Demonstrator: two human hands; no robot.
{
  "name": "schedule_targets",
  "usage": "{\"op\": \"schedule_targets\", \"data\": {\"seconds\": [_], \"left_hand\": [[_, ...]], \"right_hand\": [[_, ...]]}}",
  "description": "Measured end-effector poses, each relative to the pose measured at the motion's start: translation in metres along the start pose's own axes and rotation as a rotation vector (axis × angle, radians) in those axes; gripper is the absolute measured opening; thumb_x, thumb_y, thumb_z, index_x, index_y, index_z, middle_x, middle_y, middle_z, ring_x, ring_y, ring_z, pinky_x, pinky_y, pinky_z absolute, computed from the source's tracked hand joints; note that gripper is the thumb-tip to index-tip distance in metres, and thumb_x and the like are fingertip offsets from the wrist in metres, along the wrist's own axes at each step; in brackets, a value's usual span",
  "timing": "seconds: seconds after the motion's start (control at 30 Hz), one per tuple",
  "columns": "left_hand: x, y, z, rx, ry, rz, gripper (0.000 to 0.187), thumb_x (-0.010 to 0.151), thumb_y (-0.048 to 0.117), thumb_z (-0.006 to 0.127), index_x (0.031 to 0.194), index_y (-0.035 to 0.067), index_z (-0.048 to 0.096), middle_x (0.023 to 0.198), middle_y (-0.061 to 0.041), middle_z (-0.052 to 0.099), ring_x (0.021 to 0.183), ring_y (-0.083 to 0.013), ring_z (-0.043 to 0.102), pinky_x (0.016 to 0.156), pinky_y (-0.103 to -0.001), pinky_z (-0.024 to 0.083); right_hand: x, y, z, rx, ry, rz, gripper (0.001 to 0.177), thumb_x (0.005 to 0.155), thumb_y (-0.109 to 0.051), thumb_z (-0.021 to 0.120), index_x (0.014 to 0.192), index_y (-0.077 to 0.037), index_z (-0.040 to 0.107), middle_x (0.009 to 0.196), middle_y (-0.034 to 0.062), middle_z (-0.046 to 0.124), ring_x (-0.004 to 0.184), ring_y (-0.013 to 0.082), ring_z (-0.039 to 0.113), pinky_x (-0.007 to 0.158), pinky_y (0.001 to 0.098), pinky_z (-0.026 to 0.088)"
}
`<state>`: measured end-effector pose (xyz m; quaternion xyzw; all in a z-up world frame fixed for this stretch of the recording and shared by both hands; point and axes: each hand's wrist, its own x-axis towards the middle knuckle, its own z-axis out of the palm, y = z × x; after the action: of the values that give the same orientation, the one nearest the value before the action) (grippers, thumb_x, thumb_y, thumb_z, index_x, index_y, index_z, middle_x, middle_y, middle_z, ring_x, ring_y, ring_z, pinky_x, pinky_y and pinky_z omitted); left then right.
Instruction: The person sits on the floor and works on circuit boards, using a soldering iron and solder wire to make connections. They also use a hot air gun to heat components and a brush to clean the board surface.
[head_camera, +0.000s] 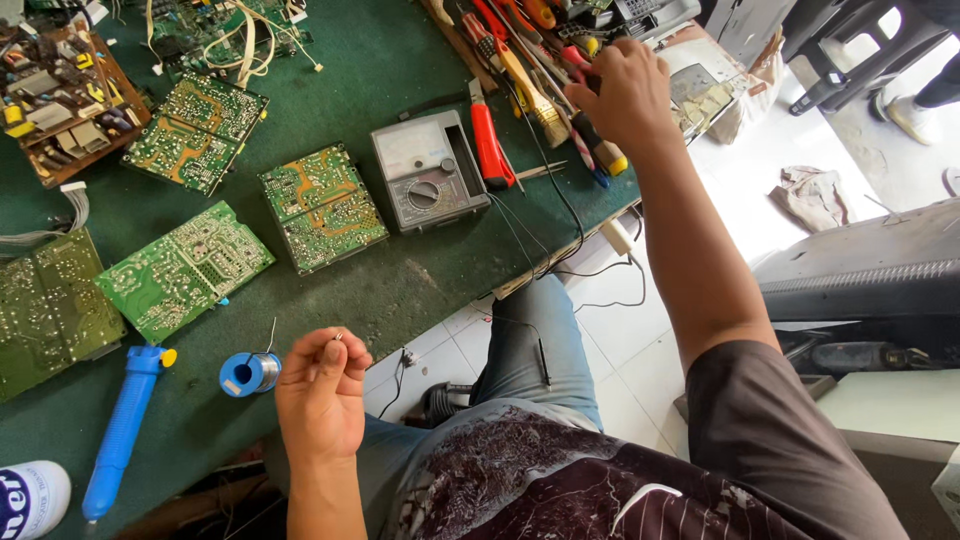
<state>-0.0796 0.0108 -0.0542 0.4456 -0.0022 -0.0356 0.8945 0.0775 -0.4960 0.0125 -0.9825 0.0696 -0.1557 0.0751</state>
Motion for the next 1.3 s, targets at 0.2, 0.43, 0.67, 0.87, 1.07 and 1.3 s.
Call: {"op": "schedule_targets", "data": {"seconds": [0.2,0.43,0.67,0.87,1.07,1.3], "left_hand": [[0.009,-0.006,-0.002,-0.083,0.061,0.032,0.024,0.095,0.002,0.077,0.118,0.008,0.076,0.100,-0.014,0.071,0.088,-0.0246,0.064,0.078,-0.033,0.056],[0.014,-0.004,0.018,-0.271,-0.018,-0.045,0.024,0.092,0.002,0.083,0.115,0.000,0.075,0.106,-0.023,0.077,0.088,-0.0300,0.074,0.079,-0.037,0.064],[0.009,0.016,0.033,-0.177,-0.113,-0.007,0.027,0.097,0.002,0.080,0.124,0.004,0.076,0.108,-0.015,0.080,0.091,-0.0218,0.077,0.083,-0.035,0.068],[0.008,0.022,0.030,-0.077,-0.121,0.069,0.019,0.096,0.004,0.080,0.116,0.003,0.077,0.106,-0.017,0.078,0.088,-0.0243,0.077,0.082,-0.037,0.068],[0.015,0.006,0.041,-0.052,-0.072,0.104,0.021,0.095,-0.005,0.076,0.116,-0.004,0.074,0.094,-0.024,0.079,0.079,-0.0242,0.082,0.067,-0.024,0.064],[0.014,-0.006,0.042,-0.033,-0.074,0.120,0.023,0.093,-0.008,0.077,0.116,-0.008,0.073,0.095,-0.027,0.078,0.082,-0.0253,0.081,0.073,-0.032,0.069]], "right_hand": [[-0.040,-0.018,0.001,-0.101,-0.011,-0.052,0.016,0.102,-0.032,0.075,0.096,-0.019,0.082,0.093,0.0107,0.070,0.075,0.0348,0.068,0.051,0.0479,0.047],[-0.031,-0.029,0.016,-0.561,-0.163,-0.088,0.035,0.101,-0.044,0.062,0.112,-0.022,0.086,0.097,0.0142,0.081,0.082,0.0399,0.080,0.059,0.0477,0.060],[-0.027,-0.011,-0.011,-0.277,-0.222,0.102,0.042,0.101,-0.031,0.059,0.069,-0.009,0.073,0.053,0.0090,0.047,0.057,0.0358,0.052,0.053,0.0458,0.039],[-0.102,-0.071,-0.073,0.690,-0.108,0.159,0.031,0.103,-0.004,0.037,0.100,-0.002,0.067,0.088,0.0083,0.068,0.080,0.0164,0.063,0.076,0.0268,0.050],[-0.174,-0.164,-0.046,1.038,-0.216,-0.034,0.023,0.095,-0.009,0.062,0.111,0.000,0.075,0.070,0.0123,0.068,0.071,0.0194,0.068,0.072,0.0338,0.056],[-0.200,-0.200,-0.032,0.944,0.019,-0.397,0.025,0.097,-0.002,0.078,0.122,-0.003,0.081,0.083,0.0108,0.072,0.069,0.0269,0.065,0.070,0.0379,0.057]]}}
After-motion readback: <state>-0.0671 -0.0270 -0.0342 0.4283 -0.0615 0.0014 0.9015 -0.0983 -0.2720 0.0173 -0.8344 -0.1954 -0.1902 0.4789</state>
